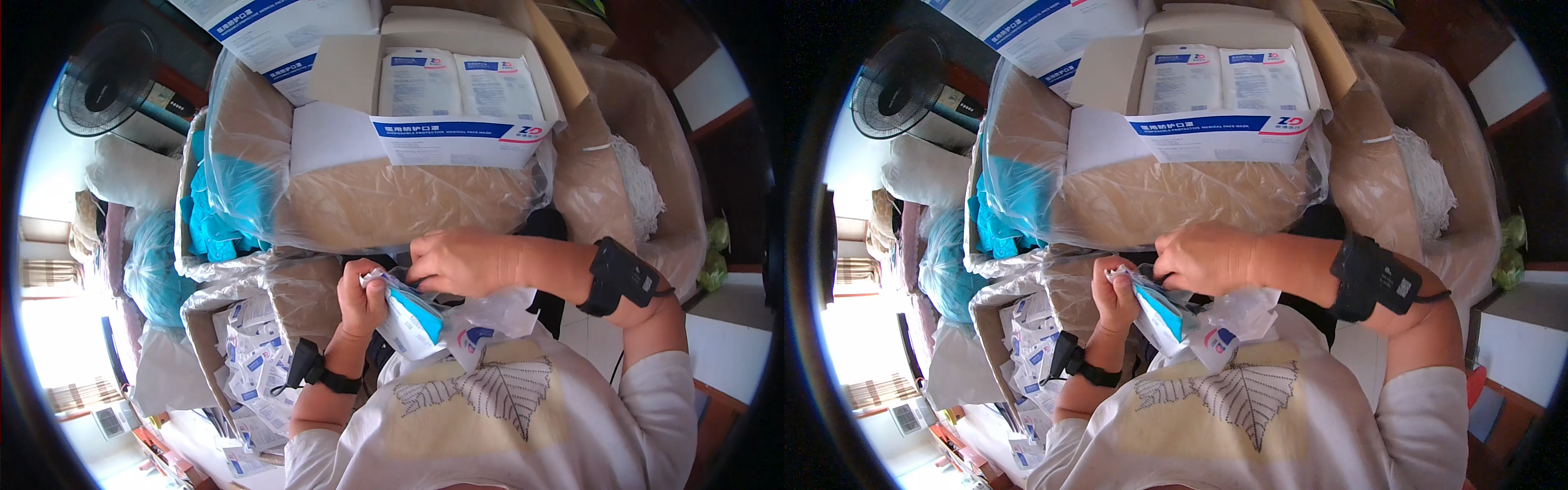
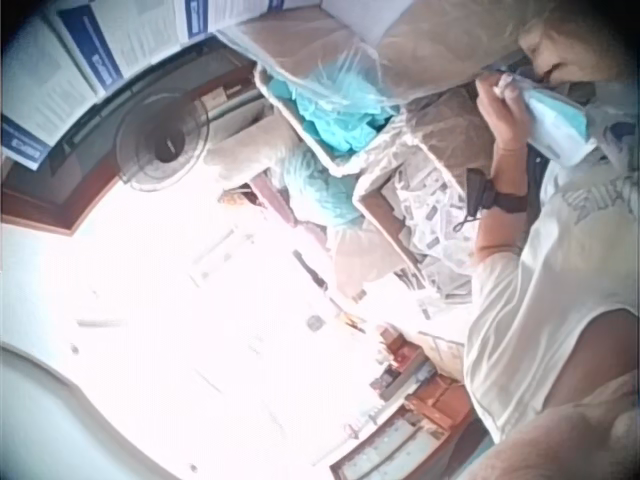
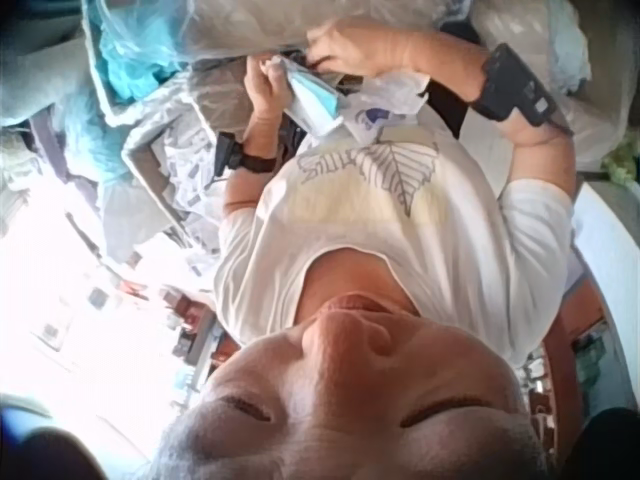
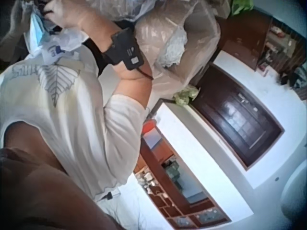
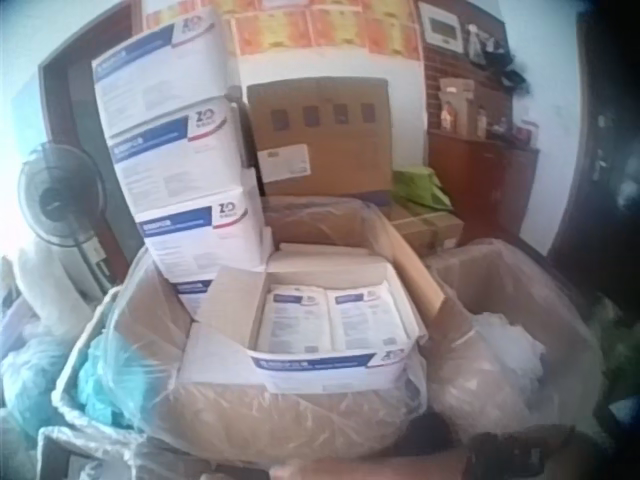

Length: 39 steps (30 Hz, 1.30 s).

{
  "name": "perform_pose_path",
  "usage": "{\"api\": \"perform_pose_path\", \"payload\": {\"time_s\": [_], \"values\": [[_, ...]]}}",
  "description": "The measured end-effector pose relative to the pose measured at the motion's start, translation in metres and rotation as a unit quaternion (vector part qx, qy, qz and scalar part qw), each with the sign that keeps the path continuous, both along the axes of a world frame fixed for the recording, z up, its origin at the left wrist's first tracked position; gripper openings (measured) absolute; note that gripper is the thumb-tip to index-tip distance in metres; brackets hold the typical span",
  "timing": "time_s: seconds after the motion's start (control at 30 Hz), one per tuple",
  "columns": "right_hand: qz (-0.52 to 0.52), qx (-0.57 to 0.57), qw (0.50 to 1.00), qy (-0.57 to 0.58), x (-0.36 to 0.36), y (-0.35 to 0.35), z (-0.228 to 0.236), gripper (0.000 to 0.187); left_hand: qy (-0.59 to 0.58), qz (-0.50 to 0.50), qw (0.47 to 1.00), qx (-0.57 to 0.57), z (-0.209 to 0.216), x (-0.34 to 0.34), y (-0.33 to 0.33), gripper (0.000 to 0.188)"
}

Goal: Unpacking individual medical masks from plastic pouches and inspecting them.

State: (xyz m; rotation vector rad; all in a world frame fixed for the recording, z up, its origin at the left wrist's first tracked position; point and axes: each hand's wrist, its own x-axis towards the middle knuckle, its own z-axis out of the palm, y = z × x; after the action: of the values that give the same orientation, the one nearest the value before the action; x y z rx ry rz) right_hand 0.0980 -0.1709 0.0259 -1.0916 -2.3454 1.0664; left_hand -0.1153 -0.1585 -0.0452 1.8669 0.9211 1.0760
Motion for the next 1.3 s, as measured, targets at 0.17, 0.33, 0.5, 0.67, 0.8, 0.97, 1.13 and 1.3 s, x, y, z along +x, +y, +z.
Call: {"api": "perform_pose_path", "payload": {"time_s": [0.17,0.33,0.5,0.67,0.8,0.97,1.13,1.3], "values": [[0.081,-0.138,0.986,-0.049,0.014,0.007,-0.008,0.019,0.017,-0.001,0.998,-0.055,-0.016,0.011,-0.012,0.022],[0.051,-0.111,0.986,-0.118,0.011,-0.002,-0.012,0.018,0.015,-0.007,0.999,-0.038,-0.020,0.014,-0.017,0.016],[-0.189,-0.119,0.974,0.048,0.010,-0.005,-0.022,0.021,0.018,0.023,0.998,-0.051,-0.015,0.012,-0.009,0.022],[-0.432,-0.013,0.884,0.178,0.030,0.011,-0.013,0.036,0.056,0.057,0.992,-0.101,-0.015,0.006,-0.014,0.023],[-0.174,-0.380,0.723,0.550,0.069,0.030,0.009,0.033,0.064,0.072,0.988,-0.124,-0.019,0.007,-0.015,0.023],[0.091,-0.415,0.878,0.222,0.034,0.011,0.032,0.029,0.087,0.070,0.986,-0.120,-0.013,0.013,-0.013,0.026],[0.007,-0.373,0.763,0.529,0.054,0.005,0.059,0.040,0.082,0.088,0.983,-0.139,-0.020,0.011,-0.012,0.026],[-0.254,-0.213,0.626,0.706,0.106,0.040,0.059,0.043,0.087,0.084,0.980,-0.160,-0.021,0.008,-0.015,0.027]]}}
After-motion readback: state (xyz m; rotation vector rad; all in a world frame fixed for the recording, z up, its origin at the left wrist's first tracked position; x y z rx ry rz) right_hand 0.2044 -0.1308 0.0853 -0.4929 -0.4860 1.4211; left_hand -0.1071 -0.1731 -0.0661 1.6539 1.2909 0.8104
